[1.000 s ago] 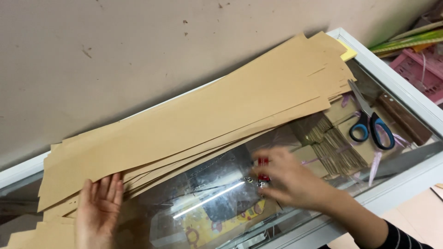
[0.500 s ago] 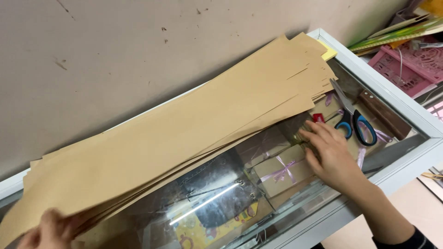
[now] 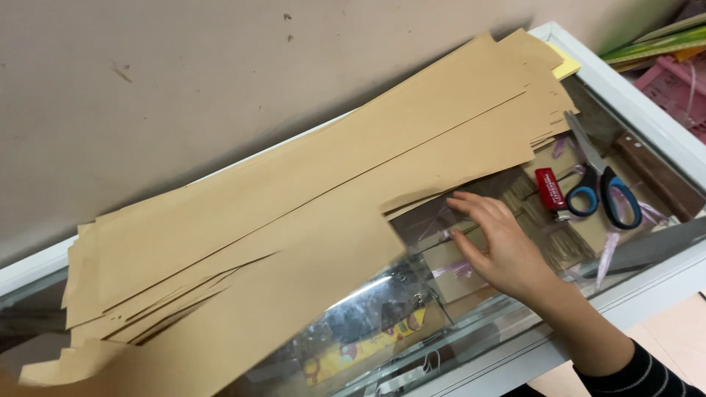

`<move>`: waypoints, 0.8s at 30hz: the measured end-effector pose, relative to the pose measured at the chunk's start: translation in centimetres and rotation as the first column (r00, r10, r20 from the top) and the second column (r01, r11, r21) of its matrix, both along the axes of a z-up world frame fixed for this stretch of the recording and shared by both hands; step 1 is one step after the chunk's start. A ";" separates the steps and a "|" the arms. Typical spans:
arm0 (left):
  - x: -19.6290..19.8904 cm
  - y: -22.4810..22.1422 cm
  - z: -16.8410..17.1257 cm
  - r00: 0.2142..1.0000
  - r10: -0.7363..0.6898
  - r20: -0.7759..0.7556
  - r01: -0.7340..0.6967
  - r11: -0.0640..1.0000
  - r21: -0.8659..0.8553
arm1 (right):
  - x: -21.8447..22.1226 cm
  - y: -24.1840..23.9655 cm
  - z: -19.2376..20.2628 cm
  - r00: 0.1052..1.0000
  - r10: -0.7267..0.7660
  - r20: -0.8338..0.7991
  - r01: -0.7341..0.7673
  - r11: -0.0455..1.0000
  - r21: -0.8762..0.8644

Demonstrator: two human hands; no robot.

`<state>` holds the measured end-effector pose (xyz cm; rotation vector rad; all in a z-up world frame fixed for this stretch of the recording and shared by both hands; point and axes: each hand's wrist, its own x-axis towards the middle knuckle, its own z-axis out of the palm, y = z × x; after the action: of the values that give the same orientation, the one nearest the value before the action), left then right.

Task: Cutting and folding brown paper strips into smaller rectangular pieces

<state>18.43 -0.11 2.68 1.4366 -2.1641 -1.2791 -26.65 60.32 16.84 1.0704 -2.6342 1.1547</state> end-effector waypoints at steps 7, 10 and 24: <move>-16.5 17.4 8.9 0.979 0.141 -0.146 -0.054 0.875 0.481 | 1.9 -1.2 2.0 0.952 -0.046 0.302 0.023 0.997 0.079; -16.5 30.3 13.7 0.680 -0.665 0.310 0.617 0.290 -0.732 | 2.4 -1.1 1.9 0.913 0.088 0.399 -0.110 0.993 0.032; -14.5 33.2 13.8 0.531 -0.785 0.320 0.773 0.294 -0.562 | 3.1 -2.5 1.6 0.833 0.522 0.184 -0.544 0.833 0.102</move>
<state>3.89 33.10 16.51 -0.0277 -2.9779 -0.4862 -23.52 57.87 18.45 1.9190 -2.6396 1.1601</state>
